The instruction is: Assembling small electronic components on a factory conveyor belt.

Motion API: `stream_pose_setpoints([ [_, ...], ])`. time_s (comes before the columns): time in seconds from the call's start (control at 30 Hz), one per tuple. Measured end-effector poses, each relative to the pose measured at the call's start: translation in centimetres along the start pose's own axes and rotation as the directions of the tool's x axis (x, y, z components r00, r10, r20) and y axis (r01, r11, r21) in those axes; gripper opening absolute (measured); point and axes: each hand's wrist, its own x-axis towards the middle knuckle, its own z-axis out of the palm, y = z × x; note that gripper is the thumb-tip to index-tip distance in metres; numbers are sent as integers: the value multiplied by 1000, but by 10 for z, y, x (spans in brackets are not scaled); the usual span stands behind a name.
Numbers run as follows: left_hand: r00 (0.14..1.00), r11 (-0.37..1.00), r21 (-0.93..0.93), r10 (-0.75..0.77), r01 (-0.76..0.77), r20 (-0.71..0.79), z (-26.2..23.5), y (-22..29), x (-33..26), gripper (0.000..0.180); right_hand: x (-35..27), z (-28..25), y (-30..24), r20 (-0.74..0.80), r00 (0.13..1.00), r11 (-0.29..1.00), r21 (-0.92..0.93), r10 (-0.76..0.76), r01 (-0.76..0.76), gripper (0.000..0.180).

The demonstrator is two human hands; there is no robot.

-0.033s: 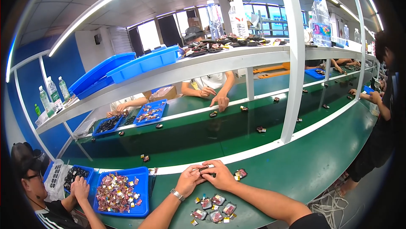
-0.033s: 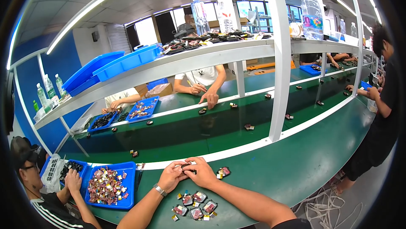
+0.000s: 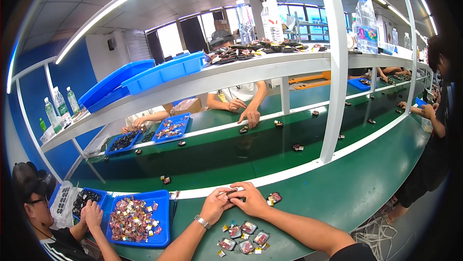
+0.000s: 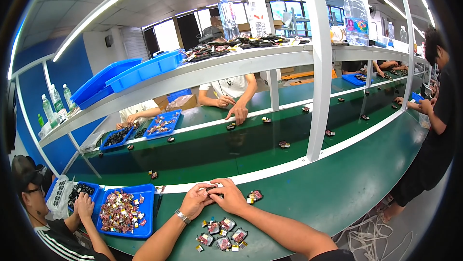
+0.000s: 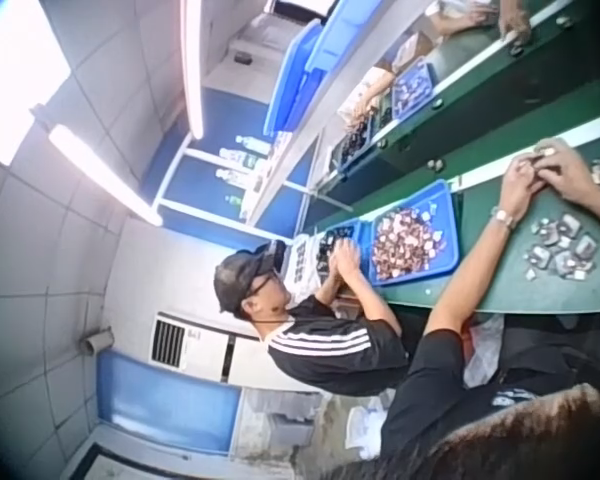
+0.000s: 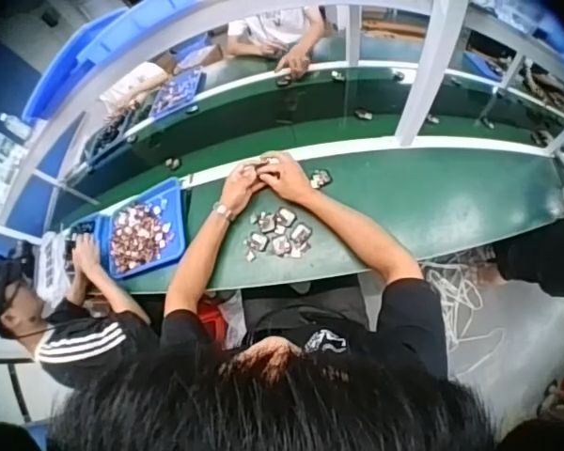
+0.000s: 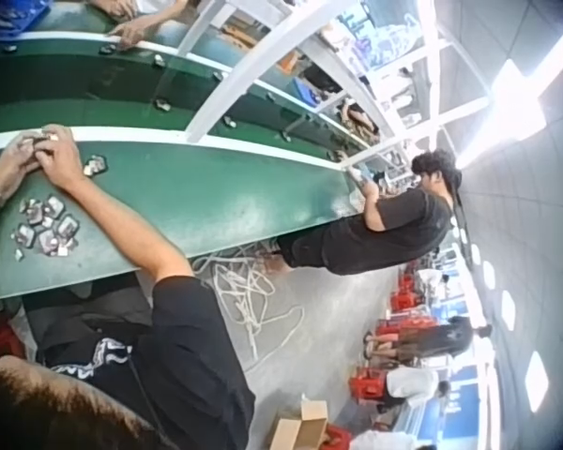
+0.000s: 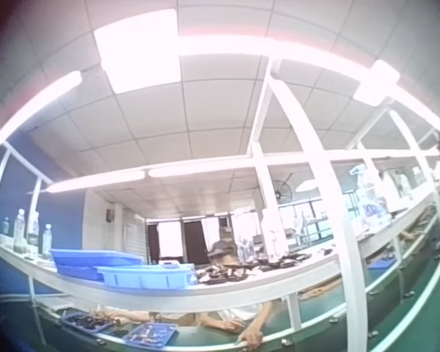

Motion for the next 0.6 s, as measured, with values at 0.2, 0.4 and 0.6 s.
stream_pose_setpoints([
  [0.2,1000,1000,-1,28,-28,9,0,0,0,22,1,1,0,-36,999,999,-21,-27,26,17],
  [0.4,999,999,14,42,-42,3,2,-1,0,22,3,1,-2,-35,999,1000,15,-19,19,18],
  [0.6,999,998,18,52,-52,-14,4,2,0,24,8,-3,-6,-14,992,991,-59,-124,123,18],
])
